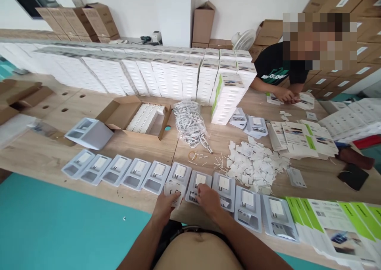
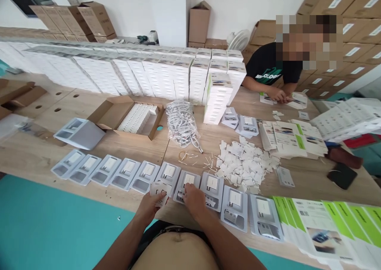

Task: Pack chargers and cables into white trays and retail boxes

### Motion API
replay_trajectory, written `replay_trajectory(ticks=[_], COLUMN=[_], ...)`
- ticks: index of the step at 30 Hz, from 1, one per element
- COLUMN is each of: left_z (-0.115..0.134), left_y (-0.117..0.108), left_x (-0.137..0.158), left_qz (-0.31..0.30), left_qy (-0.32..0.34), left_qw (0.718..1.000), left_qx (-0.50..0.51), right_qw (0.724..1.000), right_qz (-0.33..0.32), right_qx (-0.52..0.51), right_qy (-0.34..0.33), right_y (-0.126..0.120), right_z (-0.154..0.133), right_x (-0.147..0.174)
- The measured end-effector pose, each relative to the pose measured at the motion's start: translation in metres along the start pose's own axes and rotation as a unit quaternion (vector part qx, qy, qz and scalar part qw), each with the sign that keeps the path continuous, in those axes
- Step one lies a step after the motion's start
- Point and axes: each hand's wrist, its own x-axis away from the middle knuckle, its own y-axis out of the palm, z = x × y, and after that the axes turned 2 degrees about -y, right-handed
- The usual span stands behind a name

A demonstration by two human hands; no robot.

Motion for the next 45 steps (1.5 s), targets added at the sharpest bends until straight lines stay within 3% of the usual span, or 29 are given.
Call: replay_trajectory(ticks=[7,13,15,17,20,22,24,27,31,37,41,45], left_z=[0.01,0.027,0.035,0.043,0.055,0.062,0.067,0.073,0.08,0.071,0.061,0.049], left_y=[0.002,-0.027,-0.039,-0.047,-0.054,-0.056,-0.058,-0.061,-0.061,-0.047,-0.032,-0.018], left_x=[0.007,-0.001,-0.004,-0.005,-0.005,-0.005,-0.006,-0.006,-0.002,0.01,0.026,0.037], left_qz=[-0.056,-0.046,-0.039,-0.049,-0.093,-0.113,-0.126,-0.159,-0.207,-0.19,-0.163,-0.13], left_qy=[-0.012,-0.038,-0.048,-0.052,-0.038,-0.02,-0.004,0.011,0.012,0.017,0.014,0.008], left_qw=[0.998,0.997,0.997,0.997,0.995,0.993,0.99,0.982,0.97,0.969,0.975,0.979], left_qx=[0.037,0.046,0.036,0.024,-0.001,-0.029,-0.063,-0.103,-0.128,-0.155,-0.152,-0.155], right_qw=[0.977,0.956,0.958,0.967,0.968,0.965,0.974,0.983,0.975,0.951,0.911,0.903], right_qz=[-0.026,0.001,0.045,0.083,0.056,0.022,0.016,0.066,0.103,0.036,-0.026,-0.085], right_qx=[-0.209,-0.292,-0.284,-0.231,-0.114,-0.077,-0.081,-0.127,-0.181,-0.306,-0.411,-0.422], right_qy=[-0.022,-0.003,-0.012,-0.073,-0.214,-0.248,-0.209,-0.114,-0.073,0.017,-0.001,-0.011], right_y=[0.005,-0.002,-0.003,-0.001,0.011,0.019,0.024,0.025,0.023,0.02,0.01,0.003], right_z=[-0.044,-0.066,-0.076,-0.086,-0.1,-0.107,-0.112,-0.115,-0.113,-0.095,-0.083,-0.068], right_x=[-0.012,-0.013,-0.008,-0.001,0.008,0.011,0.011,0.008,0.009,0.014,0.014,0.019])
